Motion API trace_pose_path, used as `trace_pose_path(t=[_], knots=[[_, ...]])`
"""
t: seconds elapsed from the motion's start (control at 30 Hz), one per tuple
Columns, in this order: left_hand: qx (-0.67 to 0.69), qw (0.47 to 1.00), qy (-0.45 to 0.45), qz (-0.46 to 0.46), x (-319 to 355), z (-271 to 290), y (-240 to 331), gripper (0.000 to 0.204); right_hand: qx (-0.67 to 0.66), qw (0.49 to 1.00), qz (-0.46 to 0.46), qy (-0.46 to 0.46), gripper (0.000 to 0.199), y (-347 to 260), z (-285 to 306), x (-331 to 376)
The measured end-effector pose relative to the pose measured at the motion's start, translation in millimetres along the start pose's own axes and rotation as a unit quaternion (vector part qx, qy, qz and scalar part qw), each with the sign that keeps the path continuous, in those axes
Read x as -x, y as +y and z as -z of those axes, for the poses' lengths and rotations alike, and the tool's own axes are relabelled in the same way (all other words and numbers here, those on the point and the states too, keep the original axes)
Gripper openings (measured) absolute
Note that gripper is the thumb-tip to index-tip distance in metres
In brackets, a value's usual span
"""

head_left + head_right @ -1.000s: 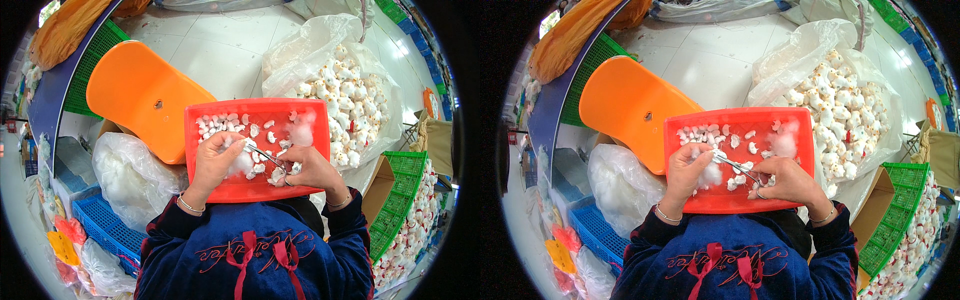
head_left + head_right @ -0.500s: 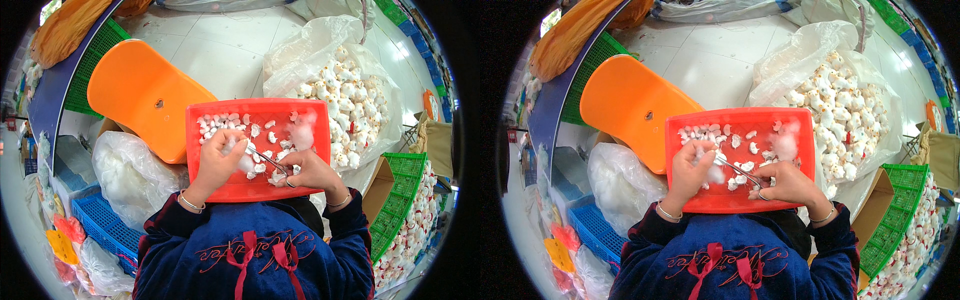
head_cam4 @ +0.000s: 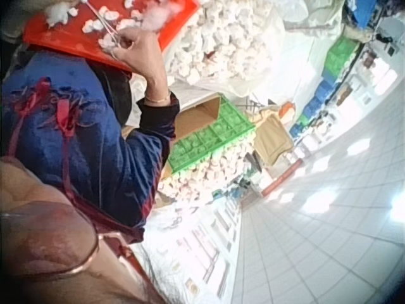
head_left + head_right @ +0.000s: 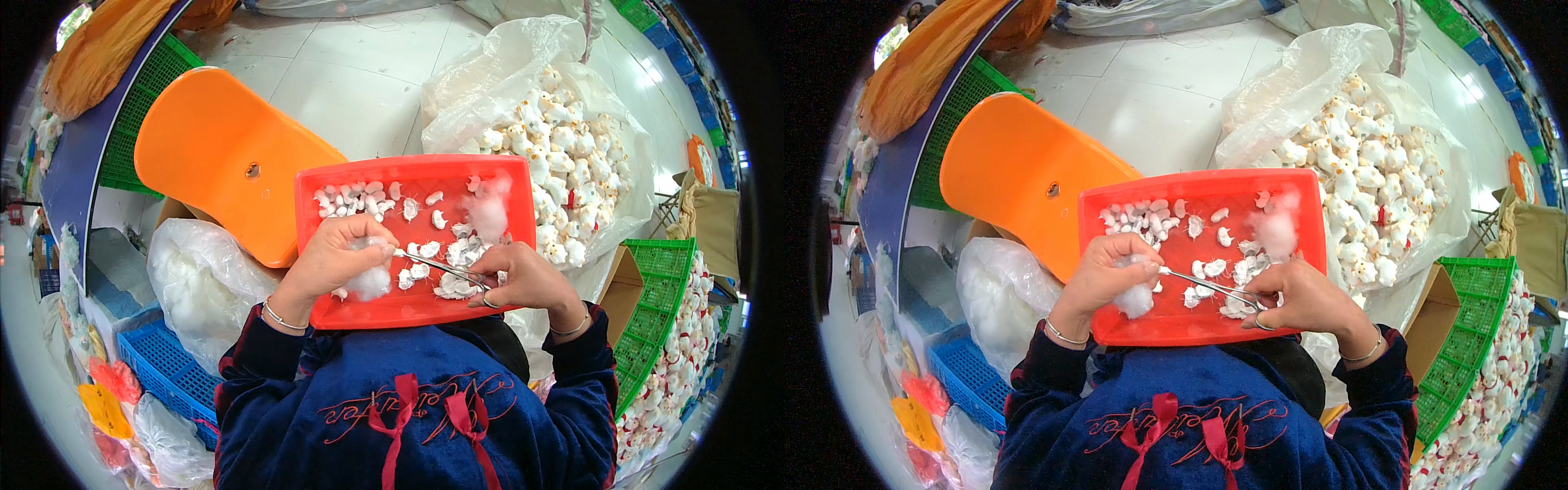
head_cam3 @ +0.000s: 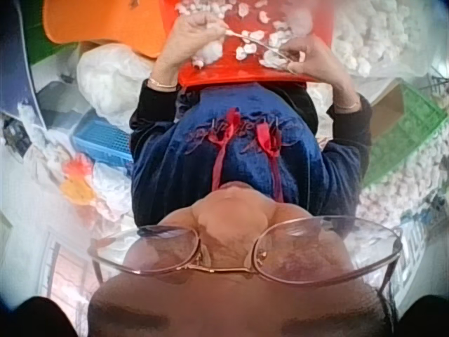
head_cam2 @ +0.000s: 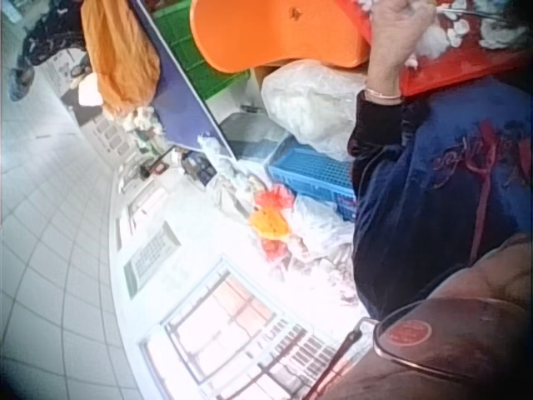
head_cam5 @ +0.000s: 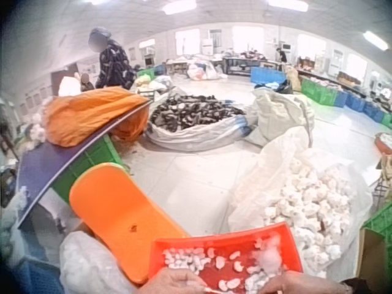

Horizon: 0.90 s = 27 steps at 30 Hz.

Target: The person sits with a red tray on their lap and uses scissors to trim small white cotton pieces, placing trimmed bits into the tray. The person then stands, walks to a nearby table, and retrieves a roll of white tape from a container.

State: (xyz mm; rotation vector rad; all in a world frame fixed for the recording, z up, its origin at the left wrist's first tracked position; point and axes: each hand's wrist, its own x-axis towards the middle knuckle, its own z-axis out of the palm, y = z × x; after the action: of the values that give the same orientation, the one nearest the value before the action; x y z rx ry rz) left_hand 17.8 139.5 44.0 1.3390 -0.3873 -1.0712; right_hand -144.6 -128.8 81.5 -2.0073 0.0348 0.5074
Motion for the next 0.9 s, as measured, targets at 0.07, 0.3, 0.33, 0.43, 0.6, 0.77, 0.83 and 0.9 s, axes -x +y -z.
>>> trace_pose_path(t=[0.07, 0.3, 0.33, 0.43, 0.6, 0.77, 0.83, 0.9], knots=[[-0.011, 1.0, -0.02, -0.003, -1, 5, -2, 0.01, 0.016, 1.0, 0.006, -0.001, 0.03, 1, 1, 1], [-0.038, 0.998, -0.024, 0.053, -5, -16, 13, 0.011, 0.054, 0.998, 0.017, 0.012, 0.029, -2, 2, -3], [-0.059, 0.998, -0.01, 0.017, -10, -14, 1, 0.01, 0.05, 0.998, 0.023, 0.015, 0.029, -3, 2, -4], [-0.096, 0.995, -0.024, 0.032, -3, -6, 5, 0.011, 0.05, 0.999, 0.005, -0.002, 0.03, -3, 2, 0], [-0.036, 0.998, 0.044, -0.02, 2, 23, -5, 0.004, 0.135, 0.99, 0.0, 0.034, 0.025, -1, 11, 13], [-0.073, 0.995, 0.013, 0.07, -1, 11, -9, 0.023, 0.281, 0.954, 0.04, 0.095, 0.026, -16, 13, 15], [-0.028, 0.994, 0.005, 0.105, -6, 2, -11, 0.032, 0.35, 0.929, 0.053, 0.108, 0.028, -26, 13, 12], [-0.006, 0.99, 0.027, 0.135, -14, -4, -19, 0.033, 0.405, 0.905, 0.063, 0.119, 0.029, -33, 12, 11]])
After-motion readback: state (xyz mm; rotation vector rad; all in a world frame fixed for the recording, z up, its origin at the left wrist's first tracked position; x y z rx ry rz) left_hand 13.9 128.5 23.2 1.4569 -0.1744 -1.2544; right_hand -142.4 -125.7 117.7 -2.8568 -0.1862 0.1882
